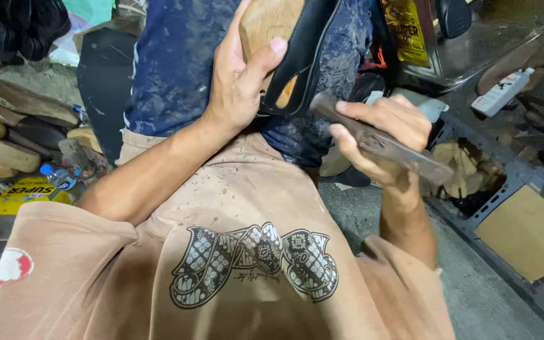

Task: The person holds a black shoe upper and a rubber sole, fits the upper onto a wooden shoe last, and then uses a hammer to pound the edges and surface of the shoe to secure it.

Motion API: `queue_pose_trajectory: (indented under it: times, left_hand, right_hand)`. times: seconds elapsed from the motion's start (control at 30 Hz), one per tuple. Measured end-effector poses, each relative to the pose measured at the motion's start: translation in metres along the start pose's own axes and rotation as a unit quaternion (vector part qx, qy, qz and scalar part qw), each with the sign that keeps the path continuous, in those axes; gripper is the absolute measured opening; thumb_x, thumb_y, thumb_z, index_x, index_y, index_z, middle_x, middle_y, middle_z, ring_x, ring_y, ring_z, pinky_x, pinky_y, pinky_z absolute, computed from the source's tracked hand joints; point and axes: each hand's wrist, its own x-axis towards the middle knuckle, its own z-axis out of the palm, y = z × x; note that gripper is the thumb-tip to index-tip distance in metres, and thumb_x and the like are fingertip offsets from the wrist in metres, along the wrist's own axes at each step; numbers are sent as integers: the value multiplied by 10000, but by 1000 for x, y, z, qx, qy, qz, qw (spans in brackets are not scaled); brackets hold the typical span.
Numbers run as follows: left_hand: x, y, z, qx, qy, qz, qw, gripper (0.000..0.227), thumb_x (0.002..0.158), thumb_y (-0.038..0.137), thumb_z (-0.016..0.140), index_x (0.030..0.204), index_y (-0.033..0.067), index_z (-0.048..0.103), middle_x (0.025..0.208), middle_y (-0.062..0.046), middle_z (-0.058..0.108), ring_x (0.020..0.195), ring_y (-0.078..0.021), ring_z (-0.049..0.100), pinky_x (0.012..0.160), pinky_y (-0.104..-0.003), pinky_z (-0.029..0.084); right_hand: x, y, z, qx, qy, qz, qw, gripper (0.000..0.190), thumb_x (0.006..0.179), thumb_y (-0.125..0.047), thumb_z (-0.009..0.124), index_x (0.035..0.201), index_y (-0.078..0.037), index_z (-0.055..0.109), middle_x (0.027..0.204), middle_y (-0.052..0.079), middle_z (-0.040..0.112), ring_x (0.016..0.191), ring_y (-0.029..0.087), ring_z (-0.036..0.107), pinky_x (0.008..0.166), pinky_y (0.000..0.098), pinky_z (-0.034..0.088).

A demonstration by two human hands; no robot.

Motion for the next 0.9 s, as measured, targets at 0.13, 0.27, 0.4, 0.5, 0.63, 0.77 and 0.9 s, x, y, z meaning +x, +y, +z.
queue_pose_trajectory:
  times: [0.13, 0.27, 0.4, 0.5, 0.63, 0.77, 0.9]
  left_hand:
    - [3, 2, 0, -92, -14, 3, 996, 443, 1040, 310, 624, 1414, 103, 510, 1342, -38, 629, 1265, -155, 594, 1143, -336, 473]
    - [5, 1, 1, -88, -11, 4, 996, 429, 1032, 291, 613, 1400, 97, 511, 1311, -36, 628, 1226, -147, 591, 1121, -325, 468]
    - [4, -3, 1, -96, 0, -2, 995, 451, 1034, 313, 628, 1412, 98, 510, 1315, -28, 638, 1233, -143, 594, 1125, -325, 474]
    - [2, -8, 0, -42, 18, -22, 999, 607, 1016, 333, 642, 1512, 69, 413, 1420, -77, 623, 1335, -176, 592, 1201, -330, 452]
    - [-3, -10, 0, -16, 13, -20, 1000, 594, 1038, 345, 640, 1523, 95, 406, 1461, -74, 614, 1394, -188, 584, 1228, -354, 455]
    - [3, -12, 1, -8, -11, 38, 999, 392, 1076, 350, 600, 1379, 127, 489, 1307, -45, 649, 1240, -179, 636, 1088, -357, 528]
    - [8, -7, 2, 45, 6, 44, 998, 363, 1014, 375, 598, 1236, 97, 528, 1131, -29, 662, 1032, -137, 621, 949, -327, 522]
  right_hand:
    - [-2, -14, 15, -48, 90, 53, 993, 227, 955, -171, 751, 961, 56, 751, 764, 138, 724, 554, 235, 583, 614, 360, 395]
    - [-1, -19, 22, -82, 116, 36, 989, 219, 953, -174, 751, 979, 43, 744, 708, 145, 681, 540, 245, 565, 622, 365, 413]
    - [6, -16, 25, -146, 116, 9, 982, 249, 999, -289, 710, 958, -47, 754, 592, 68, 563, 480, 204, 462, 574, 361, 375]
    - [7, 0, 24, -194, 82, -57, 976, 215, 985, -239, 735, 923, -46, 806, 552, 33, 476, 455, 190, 425, 517, 333, 337]
    - [10, 39, 19, -138, 41, -170, 975, 188, 1015, -239, 742, 962, -79, 826, 464, -34, 499, 372, 100, 398, 409, 291, 349]
    - [59, 36, -16, -270, -151, -160, 937, 520, 1168, -535, 500, 988, -261, 904, 570, -85, 589, 497, 73, 566, 560, 260, 505]
    - [78, 39, -21, 50, -189, -70, 978, 189, 1043, -69, 903, 967, 70, 799, 921, 180, 783, 796, 267, 746, 664, 346, 544]
